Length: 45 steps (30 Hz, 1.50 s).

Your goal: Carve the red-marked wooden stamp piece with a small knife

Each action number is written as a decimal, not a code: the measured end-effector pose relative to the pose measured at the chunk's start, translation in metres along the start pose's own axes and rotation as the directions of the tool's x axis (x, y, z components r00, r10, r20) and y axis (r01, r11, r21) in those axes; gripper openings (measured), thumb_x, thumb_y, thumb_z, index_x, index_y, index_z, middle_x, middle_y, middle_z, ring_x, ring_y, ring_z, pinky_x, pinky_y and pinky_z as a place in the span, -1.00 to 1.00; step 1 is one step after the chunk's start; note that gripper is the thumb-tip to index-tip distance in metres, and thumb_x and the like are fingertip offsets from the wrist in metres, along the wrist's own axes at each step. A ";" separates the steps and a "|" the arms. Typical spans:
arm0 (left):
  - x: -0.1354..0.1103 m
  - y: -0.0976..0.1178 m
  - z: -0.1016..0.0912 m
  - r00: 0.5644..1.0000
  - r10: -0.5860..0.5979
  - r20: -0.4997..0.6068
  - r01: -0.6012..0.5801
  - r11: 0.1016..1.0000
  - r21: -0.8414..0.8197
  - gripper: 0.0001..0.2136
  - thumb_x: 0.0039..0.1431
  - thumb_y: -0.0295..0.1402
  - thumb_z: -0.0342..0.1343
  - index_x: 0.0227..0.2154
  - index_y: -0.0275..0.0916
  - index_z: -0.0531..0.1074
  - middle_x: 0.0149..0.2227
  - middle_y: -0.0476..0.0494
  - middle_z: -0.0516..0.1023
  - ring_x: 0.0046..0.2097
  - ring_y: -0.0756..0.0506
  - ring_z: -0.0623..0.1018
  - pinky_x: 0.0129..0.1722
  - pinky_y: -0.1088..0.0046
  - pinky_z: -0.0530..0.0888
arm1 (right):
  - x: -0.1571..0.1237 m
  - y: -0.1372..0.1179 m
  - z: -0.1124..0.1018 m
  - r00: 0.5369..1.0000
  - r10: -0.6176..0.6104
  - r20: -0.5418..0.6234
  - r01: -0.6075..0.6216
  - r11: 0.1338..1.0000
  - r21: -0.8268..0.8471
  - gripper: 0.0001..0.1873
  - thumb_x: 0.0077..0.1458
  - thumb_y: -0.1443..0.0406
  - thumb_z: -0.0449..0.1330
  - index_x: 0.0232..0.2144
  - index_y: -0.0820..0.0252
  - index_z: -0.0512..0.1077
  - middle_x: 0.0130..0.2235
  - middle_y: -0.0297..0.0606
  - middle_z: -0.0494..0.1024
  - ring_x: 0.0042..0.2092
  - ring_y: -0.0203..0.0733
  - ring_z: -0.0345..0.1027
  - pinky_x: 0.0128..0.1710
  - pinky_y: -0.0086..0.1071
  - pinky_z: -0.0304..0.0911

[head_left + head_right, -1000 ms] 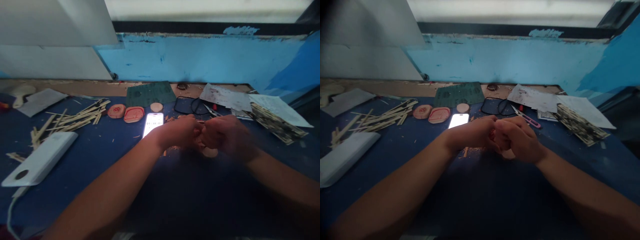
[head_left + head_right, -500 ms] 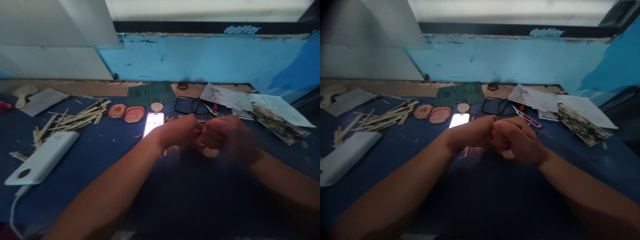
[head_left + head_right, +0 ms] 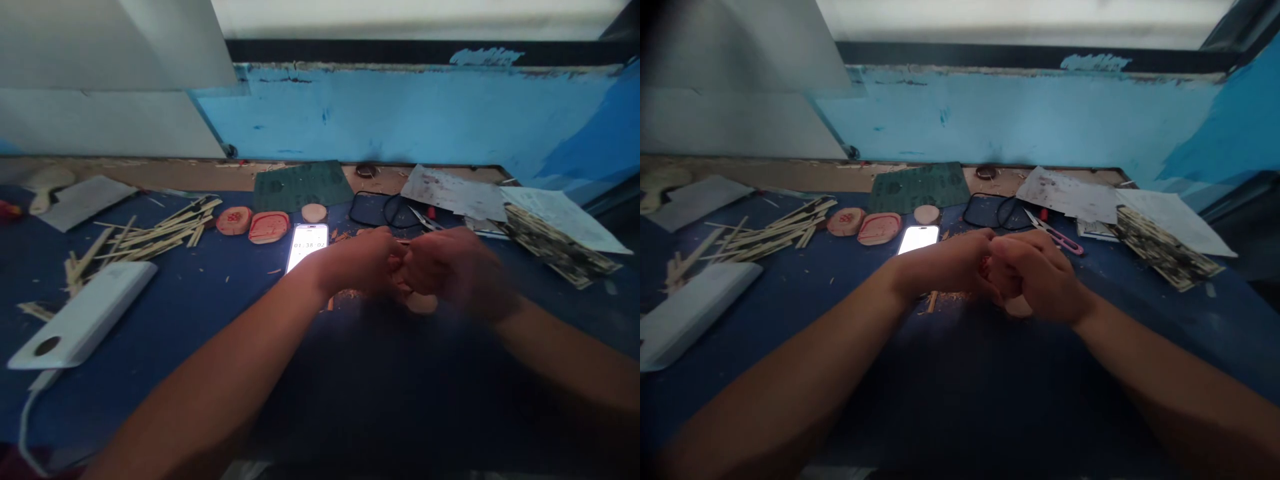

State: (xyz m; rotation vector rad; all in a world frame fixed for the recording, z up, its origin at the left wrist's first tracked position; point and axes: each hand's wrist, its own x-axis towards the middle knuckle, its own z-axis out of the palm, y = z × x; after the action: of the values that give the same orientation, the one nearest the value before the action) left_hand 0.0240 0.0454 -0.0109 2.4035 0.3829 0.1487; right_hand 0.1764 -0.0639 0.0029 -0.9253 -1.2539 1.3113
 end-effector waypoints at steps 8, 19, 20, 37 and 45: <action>0.001 -0.003 0.002 1.000 -0.025 0.017 0.025 1.000 0.009 -0.77 -0.03 -0.18 0.40 -0.36 -0.18 0.57 -0.38 -0.03 0.50 -0.35 -0.07 0.49 -0.42 0.41 0.35 | -0.003 0.003 -0.001 1.000 0.014 0.001 -0.014 0.997 -0.071 -0.45 0.37 0.17 0.15 -0.69 0.11 0.26 -0.66 -0.41 0.21 -0.62 -0.32 0.05 -0.61 -0.35 -0.07; 0.002 -0.003 0.002 1.000 -0.012 0.013 0.012 1.000 -0.004 -0.73 -0.04 -0.20 0.43 -0.29 -0.16 0.58 -0.43 0.00 0.50 -0.37 -0.06 0.49 -0.44 0.42 0.35 | -0.003 0.002 0.003 0.998 0.057 -0.012 -0.058 0.996 -0.063 -0.45 0.32 0.20 0.20 -0.71 0.12 0.26 -0.65 -0.37 0.19 -0.60 -0.31 0.01 -0.60 -0.35 -0.04; 0.002 -0.003 0.002 1.000 -0.015 0.021 0.015 1.000 -0.008 -0.74 -0.03 -0.21 0.42 -0.29 -0.15 0.58 -0.43 0.00 0.49 -0.37 -0.06 0.48 -0.44 0.42 0.35 | -0.003 0.002 0.002 0.998 0.058 -0.016 -0.059 0.995 -0.079 -0.46 0.32 0.20 0.21 -0.71 0.12 0.27 -0.65 -0.38 0.19 -0.60 -0.32 0.01 -0.59 -0.35 -0.02; 0.000 0.002 -0.003 0.999 -0.009 0.042 0.007 0.999 0.040 -0.75 0.01 -0.21 0.41 -0.27 -0.20 0.61 -0.34 -0.05 0.54 -0.32 -0.07 0.50 -0.32 0.41 0.38 | 0.006 0.006 -0.005 0.998 0.055 0.001 -0.055 0.996 0.075 -0.44 0.29 0.23 0.20 -0.72 0.12 0.15 -0.66 -0.48 0.02 -0.64 -0.37 -0.14 -0.65 -0.41 -0.11; -0.001 0.001 -0.002 0.996 0.076 0.053 -0.082 0.989 0.121 -0.57 0.10 -0.24 0.40 0.06 -0.11 0.60 -0.10 -0.12 0.56 -0.16 -0.11 0.55 -0.20 0.42 0.39 | 0.016 0.009 -0.034 0.994 0.049 -0.101 -0.020 0.962 0.273 -0.42 0.30 0.12 0.13 -0.69 0.11 0.04 -0.66 -0.49 -0.15 -0.63 -0.35 -0.33 -0.69 -0.43 -0.16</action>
State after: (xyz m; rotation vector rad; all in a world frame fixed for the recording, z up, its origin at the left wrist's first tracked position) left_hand 0.0230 0.0454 -0.0086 2.5405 0.2817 0.1051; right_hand 0.2059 -0.0420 -0.0089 -0.8124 -0.9511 1.4019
